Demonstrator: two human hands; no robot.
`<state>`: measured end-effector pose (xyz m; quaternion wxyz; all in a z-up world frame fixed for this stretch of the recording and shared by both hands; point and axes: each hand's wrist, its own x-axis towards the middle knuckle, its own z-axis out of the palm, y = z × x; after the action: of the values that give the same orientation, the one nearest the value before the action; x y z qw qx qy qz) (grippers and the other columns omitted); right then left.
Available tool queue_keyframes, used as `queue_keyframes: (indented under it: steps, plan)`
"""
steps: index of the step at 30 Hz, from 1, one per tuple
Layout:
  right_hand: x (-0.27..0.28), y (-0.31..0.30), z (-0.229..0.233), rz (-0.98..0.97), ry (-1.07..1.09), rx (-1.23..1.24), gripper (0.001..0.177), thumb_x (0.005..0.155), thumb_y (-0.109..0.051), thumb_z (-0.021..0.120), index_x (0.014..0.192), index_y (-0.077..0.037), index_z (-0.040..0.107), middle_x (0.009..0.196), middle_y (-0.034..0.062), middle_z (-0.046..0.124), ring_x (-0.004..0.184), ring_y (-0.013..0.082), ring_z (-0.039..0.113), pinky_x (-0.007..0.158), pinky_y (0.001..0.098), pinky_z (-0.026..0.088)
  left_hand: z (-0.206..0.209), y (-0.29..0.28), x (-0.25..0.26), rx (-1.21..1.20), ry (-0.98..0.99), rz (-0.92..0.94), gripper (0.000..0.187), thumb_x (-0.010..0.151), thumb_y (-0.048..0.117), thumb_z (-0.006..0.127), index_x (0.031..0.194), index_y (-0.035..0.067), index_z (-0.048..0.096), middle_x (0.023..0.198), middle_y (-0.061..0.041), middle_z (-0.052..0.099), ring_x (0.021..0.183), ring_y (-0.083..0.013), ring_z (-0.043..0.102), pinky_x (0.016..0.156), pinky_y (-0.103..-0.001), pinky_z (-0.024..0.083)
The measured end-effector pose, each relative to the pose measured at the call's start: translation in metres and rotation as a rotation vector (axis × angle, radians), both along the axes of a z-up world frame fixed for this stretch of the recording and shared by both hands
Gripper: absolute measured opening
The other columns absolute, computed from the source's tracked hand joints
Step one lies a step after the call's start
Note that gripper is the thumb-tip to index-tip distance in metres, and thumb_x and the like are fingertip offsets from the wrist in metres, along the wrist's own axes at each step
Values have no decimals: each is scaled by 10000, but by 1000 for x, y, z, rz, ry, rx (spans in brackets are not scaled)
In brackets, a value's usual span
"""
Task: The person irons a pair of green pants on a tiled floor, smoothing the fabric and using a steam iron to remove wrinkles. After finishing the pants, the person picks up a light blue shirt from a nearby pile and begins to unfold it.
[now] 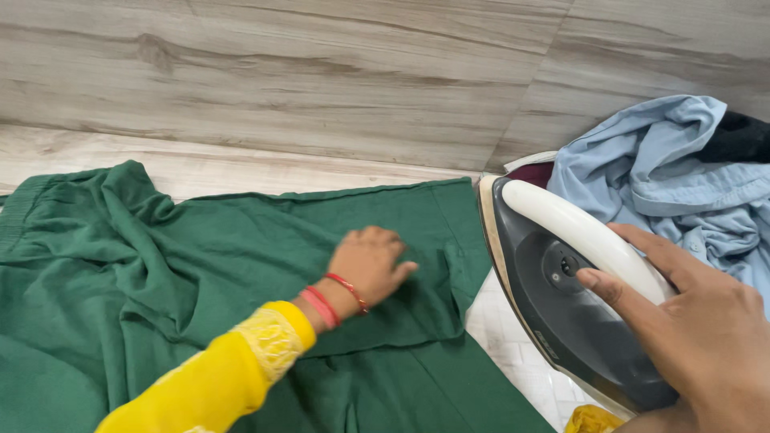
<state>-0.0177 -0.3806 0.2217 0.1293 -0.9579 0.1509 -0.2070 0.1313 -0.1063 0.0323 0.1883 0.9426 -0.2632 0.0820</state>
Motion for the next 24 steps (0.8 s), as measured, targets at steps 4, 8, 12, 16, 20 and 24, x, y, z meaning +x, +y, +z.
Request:
queue_keyframes:
  steps: [4, 8, 12, 16, 20, 24]
  plan:
    - [-1, 3, 2, 33, -14, -78, 610, 796, -470, 848, 1354, -244, 752, 866, 109, 786, 662, 208, 742, 621, 355, 556, 25, -85, 0, 6, 333, 69, 602, 949, 649, 563, 1014, 96, 793, 1145, -155, 727, 1133, -344, 660, 969, -493, 509]
    - [-2, -3, 0, -69, 32, 20, 624, 807, -421, 867, 1386, -224, 742, 856, 135, 793, 689, 216, 752, 646, 357, 570, 4, -145, 24, -246, 286, 76, 343, 827, 370, 666, 1010, 98, 767, 1060, -188, 752, 974, -391, 713, 857, -497, 567]
    - [3, -28, -14, 26, -81, 86, 648, 805, -392, 871, 1390, -152, 728, 912, 142, 792, 724, 202, 747, 646, 338, 574, -3, -192, 26, -660, 62, -172, 303, 911, 249, 633, 1092, 15, 694, 1094, -225, 726, 997, -425, 681, 852, -493, 556]
    - [6, -48, -23, 88, -117, 59, 670, 803, -404, 869, 1392, -124, 718, 926, 147, 787, 734, 196, 746, 637, 330, 567, -16, -167, -71, 19, -299, -425, 668, 838, 450, 615, 1403, 97, 567, 1510, -154, 511, 1442, -318, 426, 1166, -557, 280]
    - [11, -48, -18, 8, -23, 35, 664, 795, -412, 879, 1383, -139, 738, 881, 138, 787, 697, 225, 748, 622, 359, 569, -26, -100, -135, 132, -33, -299, 870, 832, 677, 535, 1499, 126, 440, 1629, -182, 281, 1544, -402, 129, 1147, -736, -1]
    - [8, -35, -11, -34, -13, 7, 622, 804, -439, 867, 1361, -187, 751, 840, 137, 776, 682, 238, 737, 634, 371, 559, -73, -100, -157, 72, 78, -302, 891, 834, 687, 536, 1516, 132, 390, 1611, -244, 226, 1554, -485, 93, 1046, -834, -33]
